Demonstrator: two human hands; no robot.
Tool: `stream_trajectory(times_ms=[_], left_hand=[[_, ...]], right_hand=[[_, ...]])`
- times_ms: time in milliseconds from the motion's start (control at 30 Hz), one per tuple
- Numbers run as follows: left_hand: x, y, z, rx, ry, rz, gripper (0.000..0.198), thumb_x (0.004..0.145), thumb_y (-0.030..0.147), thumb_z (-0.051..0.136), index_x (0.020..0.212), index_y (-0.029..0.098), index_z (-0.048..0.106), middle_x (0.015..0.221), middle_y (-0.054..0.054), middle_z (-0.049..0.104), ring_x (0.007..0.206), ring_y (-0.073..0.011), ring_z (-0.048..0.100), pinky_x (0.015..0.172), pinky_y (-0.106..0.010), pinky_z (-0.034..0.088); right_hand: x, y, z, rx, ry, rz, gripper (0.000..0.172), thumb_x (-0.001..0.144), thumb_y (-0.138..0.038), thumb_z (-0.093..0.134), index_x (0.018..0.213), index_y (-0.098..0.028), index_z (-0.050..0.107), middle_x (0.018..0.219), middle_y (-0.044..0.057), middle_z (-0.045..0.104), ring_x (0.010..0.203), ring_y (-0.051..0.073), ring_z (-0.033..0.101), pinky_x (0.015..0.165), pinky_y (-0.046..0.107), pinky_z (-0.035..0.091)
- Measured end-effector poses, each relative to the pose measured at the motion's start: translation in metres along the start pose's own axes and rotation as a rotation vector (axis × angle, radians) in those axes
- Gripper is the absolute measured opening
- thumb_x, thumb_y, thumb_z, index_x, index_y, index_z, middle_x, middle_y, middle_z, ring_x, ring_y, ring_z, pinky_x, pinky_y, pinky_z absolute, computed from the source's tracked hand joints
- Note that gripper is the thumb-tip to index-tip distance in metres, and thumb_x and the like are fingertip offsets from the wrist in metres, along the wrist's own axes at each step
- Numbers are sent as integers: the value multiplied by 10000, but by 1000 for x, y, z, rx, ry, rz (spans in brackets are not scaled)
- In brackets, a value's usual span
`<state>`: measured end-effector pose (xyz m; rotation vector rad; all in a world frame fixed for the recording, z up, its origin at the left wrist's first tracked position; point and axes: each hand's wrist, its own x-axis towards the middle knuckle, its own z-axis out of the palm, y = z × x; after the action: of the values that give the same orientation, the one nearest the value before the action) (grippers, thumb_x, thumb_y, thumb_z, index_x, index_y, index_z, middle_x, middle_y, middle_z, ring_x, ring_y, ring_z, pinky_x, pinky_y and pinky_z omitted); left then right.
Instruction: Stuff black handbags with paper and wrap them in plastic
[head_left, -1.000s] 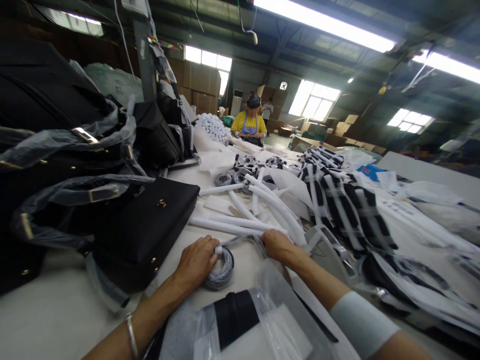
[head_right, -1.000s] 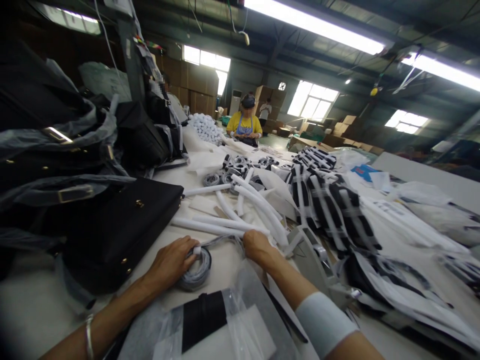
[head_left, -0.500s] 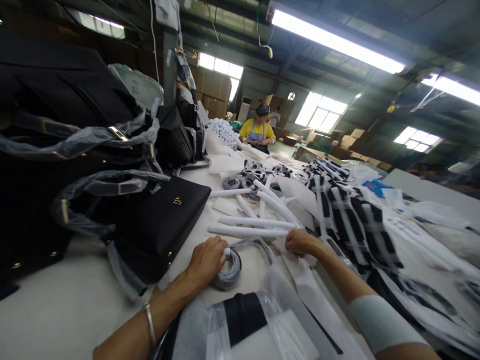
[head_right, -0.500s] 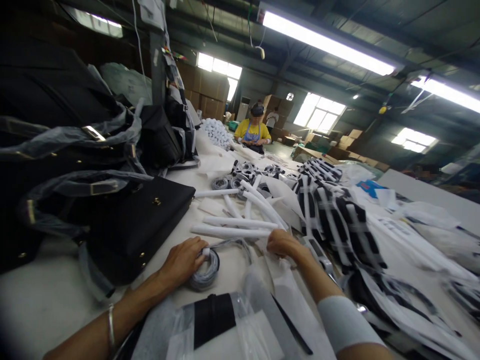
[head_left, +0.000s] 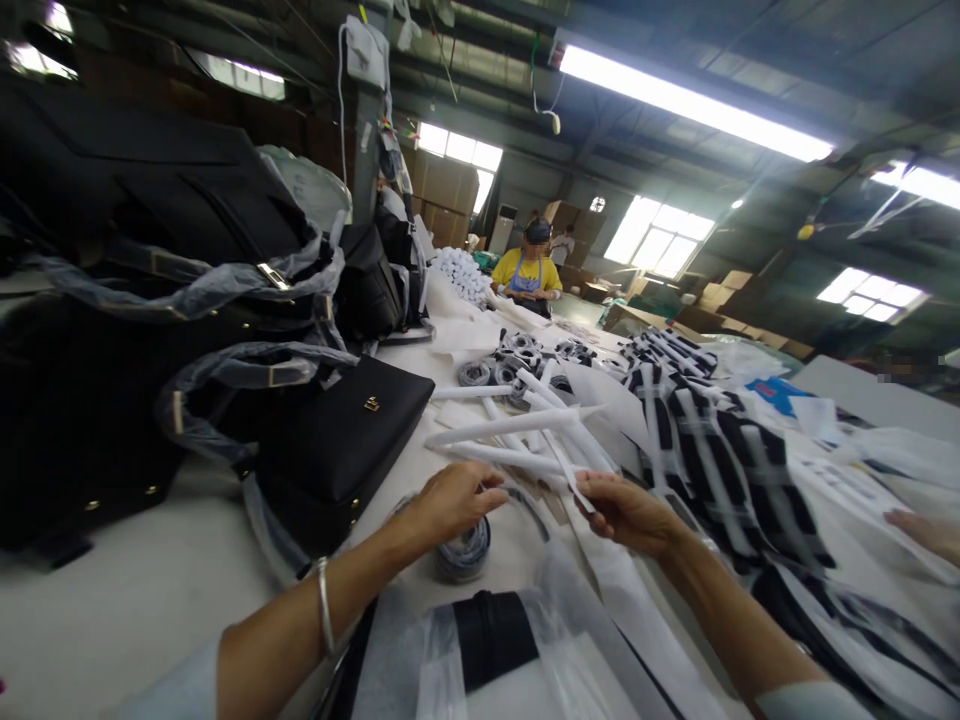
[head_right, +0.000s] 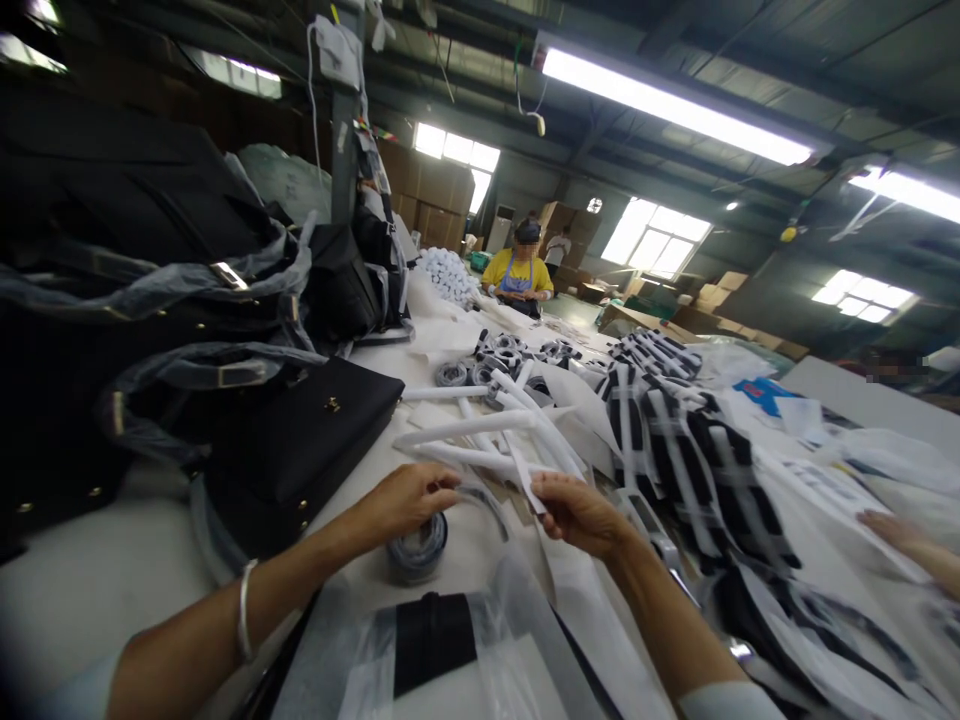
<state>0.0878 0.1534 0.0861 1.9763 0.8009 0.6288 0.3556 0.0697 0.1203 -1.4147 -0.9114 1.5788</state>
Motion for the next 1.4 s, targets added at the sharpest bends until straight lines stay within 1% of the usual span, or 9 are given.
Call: stream_trajectory(times_ms=[133,333,467,633,800,1133,1200,1333,1400], left_hand=[[18,16,13,-403,-160,-33,490,809,532,588,1097,147,684,940,-88,698,759,-195,657,609,-269,494],[20,30,20,-711,-146,-29,578,684,605,717,989,115,683,873,-83,677,632,-119,597,578,-231,471],[20,29,22,-746,-116,-59,470,652,476,793,913,101,687,723,-51,662,567,-132,595,588,-270,497],[27,25,27,-727,-70,-86,377,637,365,789,892,98,710,729,-51,679,608,-156,621,600,-280,504],[32,23,24,-752,-100,-93,369,657,377,769,892,100,709,758,-58,691,620,-146,624,641,-292,519],[47,27,14,-721,-91,-18,374,669,433,768,850,126,655,785,-31,647,677,-129,594,630,-254,485],[55,29,11,-687,-93,-1,364,704,440,734,880,138,633,770,-26,650,661,-129,596,624,-251,474],[69,28,-3,-621,-154,15,371,721,445,734,897,152,590,657,8,600,565,-123,561,580,-249,438],[71,27,-8,-605,-206,23,372,710,450,758,850,148,592,649,23,569,554,-106,524,569,-236,407]], right_hand=[[7,17,33,69,-146,-18,345,699,-368,822,756,-159,554,568,-48,565,393,48,478,370,147,355],[1,23,52,17,-282,-52,340,747,-430,790,789,-149,603,637,-10,623,473,86,549,475,203,435],[-3,15,61,-195,-169,-170,429,710,-432,817,1016,-155,702,932,58,706,852,174,639,772,286,489],[4,20,72,-292,53,-180,425,592,-455,852,871,-155,739,790,40,701,763,210,644,702,319,492],[8,25,60,-235,7,-139,462,629,-473,840,949,-159,731,883,67,722,866,247,681,743,354,543],[17,-1,29,-349,-3,-111,474,649,-563,801,853,-144,718,846,88,732,795,243,708,643,331,566],[26,-7,14,-432,63,-134,480,694,-602,742,854,-149,725,844,98,743,805,260,714,691,363,569],[39,-22,-14,-684,423,-301,447,610,-554,805,881,-202,754,930,98,755,991,346,681,846,426,535],[38,-28,-14,-604,438,-354,501,598,-552,823,957,-209,755,1011,108,745,1012,346,668,852,431,529]])
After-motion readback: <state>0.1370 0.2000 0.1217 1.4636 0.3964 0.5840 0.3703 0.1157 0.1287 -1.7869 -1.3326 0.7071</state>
